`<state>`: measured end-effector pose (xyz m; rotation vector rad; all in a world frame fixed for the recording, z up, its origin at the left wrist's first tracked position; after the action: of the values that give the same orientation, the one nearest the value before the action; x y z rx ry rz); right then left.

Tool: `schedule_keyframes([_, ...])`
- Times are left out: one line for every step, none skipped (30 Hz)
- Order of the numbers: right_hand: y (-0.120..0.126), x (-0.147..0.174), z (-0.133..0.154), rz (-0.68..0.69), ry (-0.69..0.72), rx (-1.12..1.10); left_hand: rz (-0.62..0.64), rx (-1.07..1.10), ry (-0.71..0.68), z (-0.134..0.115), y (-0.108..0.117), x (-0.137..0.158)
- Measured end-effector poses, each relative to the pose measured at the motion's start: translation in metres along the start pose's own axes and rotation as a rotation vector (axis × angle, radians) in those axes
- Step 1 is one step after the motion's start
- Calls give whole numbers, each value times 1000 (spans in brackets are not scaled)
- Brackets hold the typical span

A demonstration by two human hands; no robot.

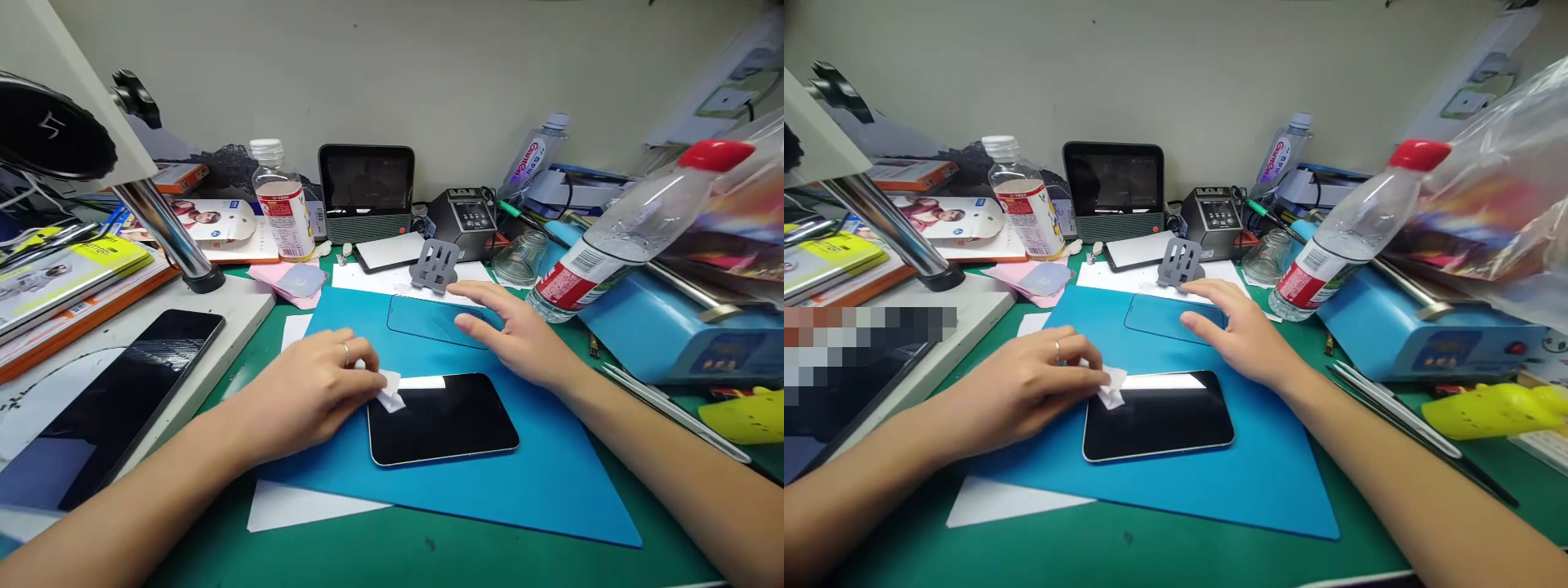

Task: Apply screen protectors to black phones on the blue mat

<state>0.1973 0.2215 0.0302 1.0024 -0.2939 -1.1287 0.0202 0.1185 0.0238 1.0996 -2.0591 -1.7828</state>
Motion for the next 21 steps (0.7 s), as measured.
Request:
schedule_keyframes([0,0,1,2,3,-2,-46,-28,14,5,4,1])
schedule_keyframes([-1,1,2,5,7,-5,-97,-53,38,10,10,2])
schedule_keyframes([-2,1,2,9,8,-7,-148,-78,76,15,15,3])
schedule_keyframes([-3,1,2,15,8,-7,-192,-107,124,21,20,5])
schedule_keyframes([-4,1,1,22,6,-6,-226,-140,176,27,24,7])
schedule_keyframes([-5,1,1,28,4,-4,-247,-172,228,32,27,9])
schedule_keyframes([-5,0,1,33,4,1,-257,-194,269,36,28,10])
schedule_keyframes([-5,1,2,38,5,10,-262,-206,298,39,30,11])
schedule_keyframes([-5,1,2,44,7,24,-265,-205,314,40,30,11])
schedule_keyframes([-5,1,3,53,7,43,-266,-195,321,41,30,10])
schedule_keyframes([-6,1,3,66,5,68,-266,-179,322,41,30,9])
schedule_keyframes([-7,2,2,84,-1,97,-262,-162,324,41,29,8])
schedule_keyframes([-8,2,0,104,-12,127,-256,-144,327,42,28,7])
schedule_keyframes([-10,3,-2,123,-24,155,-251,-127,332,42,27,6])
schedule_keyframes([-11,3,-5,138,-35,178,-248,-109,339,42,26,6])
schedule_keyframes([-12,3,-7,150,-44,193,-248,-92,346,42,25,6])
schedule_keyframes([-13,3,-10,160,-51,201,-249,-77,352,42,25,6])
schedule_keyframes([-14,3,-12,167,-55,201,-254,-64,353,41,25,6])
schedule_keyframes([-15,2,-13,171,-56,197,-261,-52,351,39,26,6])
schedule_keyframes([-15,2,-14,171,-55,190,-270,-42,342,37,27,6])
schedule_keyframes([-15,2,-14,171,-52,182,-280,-33,327,33,28,6])
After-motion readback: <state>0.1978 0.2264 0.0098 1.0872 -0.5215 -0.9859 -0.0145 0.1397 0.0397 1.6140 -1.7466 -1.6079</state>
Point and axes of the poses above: each hand's wrist, its own x-axis away from the middle knuckle, its own y-axis out of the back of the hand, z = x × y, the point moved 10 cm from there along -x, towards the middle knuckle, and after that the axes turned 1 degree about -x, right-handed, at the moved point
